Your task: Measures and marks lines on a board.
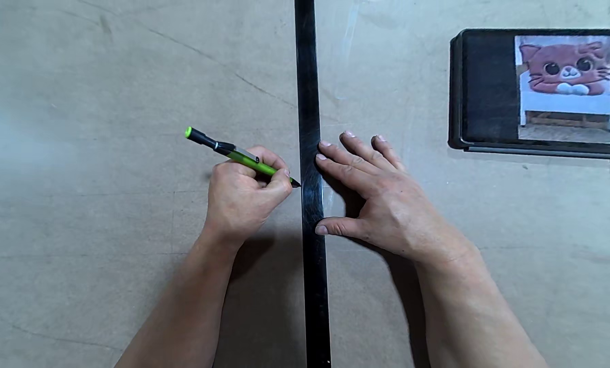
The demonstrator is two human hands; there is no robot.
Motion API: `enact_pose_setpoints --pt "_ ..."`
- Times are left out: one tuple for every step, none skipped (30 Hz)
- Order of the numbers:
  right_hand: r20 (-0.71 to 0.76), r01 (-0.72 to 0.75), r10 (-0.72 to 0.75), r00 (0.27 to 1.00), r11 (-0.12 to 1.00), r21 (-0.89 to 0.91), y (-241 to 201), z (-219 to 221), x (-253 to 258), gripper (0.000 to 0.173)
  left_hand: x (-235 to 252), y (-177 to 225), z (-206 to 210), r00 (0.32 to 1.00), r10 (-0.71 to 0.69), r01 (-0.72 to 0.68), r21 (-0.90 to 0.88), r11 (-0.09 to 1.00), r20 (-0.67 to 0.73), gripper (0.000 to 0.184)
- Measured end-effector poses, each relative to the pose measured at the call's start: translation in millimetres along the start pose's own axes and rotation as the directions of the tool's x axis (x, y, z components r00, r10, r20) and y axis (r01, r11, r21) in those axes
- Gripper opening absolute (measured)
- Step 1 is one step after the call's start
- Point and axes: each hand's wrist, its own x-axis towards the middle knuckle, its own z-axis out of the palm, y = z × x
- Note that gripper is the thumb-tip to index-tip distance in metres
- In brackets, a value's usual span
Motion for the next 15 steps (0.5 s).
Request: enact_pose_setpoints --pt "-0.002 0.0 0.0 1.0 1.0 -0.001 -0.2 0.1 0.1 0.093 -0.1 0.1 0.0 1.0 -0.003 0.003 -0.003 1.0 -0.001 0.006" --pt "-0.005 -0.001 0.001 1.0 1.0 -0.003 -0.5 0.2 0.1 0.093 -0.1 0.3 0.2 1.0 -0.007 0.006 -0.006 1.0 -0.004 0.006" --pt "-0.008 -0.002 0.002 1.0 1.0 -0.005 -0.5 0.3 0.1 0.093 -0.2 0.4 0.4 1.0 -0.008 0.008 -0.007 1.0 -0.005 0.006" --pt "-0.012 -0.002 0.002 1.0 1.0 -0.005 -0.4 0.6 0.1 0.093 -0.2 0.7 0.3 1.0 -0.009 0.009 -0.003 1.0 -0.006 0.006" --pt "-0.012 -0.002 0.002 1.0 1.0 -0.006 -0.2 0.9 0.2 0.093 -0.2 1.0 0.3 1.0 -0.01 0.01 -0.003 1.0 -0.006 0.006" --pt "-0.011 -0.002 0.002 1.0 1.0 -0.006 -0.2 1.0 0.1 0.093 -0.3 1.3 0.4 1.0 -0.011 0.011 -0.005 1.0 -0.006 0.006" --pt "-0.011 -0.001 0.001 1.0 1.0 -0.005 -0.3 0.9 0.1 0.092 -0.3 1.3 0.4 1.0 -0.013 0.013 -0.006 1.0 -0.005 0.006" --pt "-0.012 -0.002 0.002 1.0 1.0 -0.005 -0.3 0.9 0.1 0.092 -0.4 1.5 0.4 1.0 -0.014 0.014 -0.006 1.0 -0.005 0.006" --pt "-0.015 -0.003 0.003 1.0 1.0 -0.007 -0.4 1.1 0.0 0.092 -0.5 1.8 0.3 1.0 -0.017 0.017 -0.004 1.0 -0.006 0.006" --pt "-0.017 -0.003 0.003 1.0 1.0 -0.01 -0.4 1.3 0.1 0.092 -0.5 2.0 0.4 1.0 -0.021 0.021 -0.003 1.0 -0.007 0.006" --pt "-0.017 -0.004 0.004 1.0 1.0 -0.012 -0.4 1.5 0.2 0.093 -0.5 2.0 0.3 1.0 -0.023 0.023 -0.004 1.0 -0.007 0.006" --pt "-0.015 -0.005 0.005 1.0 1.0 -0.01 -0.3 1.4 0.2 0.093 -0.4 2.0 0.1 1.0 -0.024 0.024 0.0 1.0 -0.006 0.006" --pt "-0.014 -0.004 0.003 1.0 1.0 -0.006 -0.1 1.6 0.2 0.093 -0.5 2.0 0.0 1.0 -0.022 0.022 0.006 1.0 -0.004 0.006" --pt "-0.017 0.0 0.0 1.0 1.0 0.0 0.2 1.8 0.0 0.092 -0.5 1.5 0.0 1.0 -0.018 0.018 0.012 1.0 -0.003 0.006" --pt "-0.013 0.003 -0.003 1.0 1.0 -0.001 0.6 1.4 -0.2 0.092 -0.4 1.0 0.3 1.0 -0.015 0.015 0.014 1.0 -0.002 0.006"
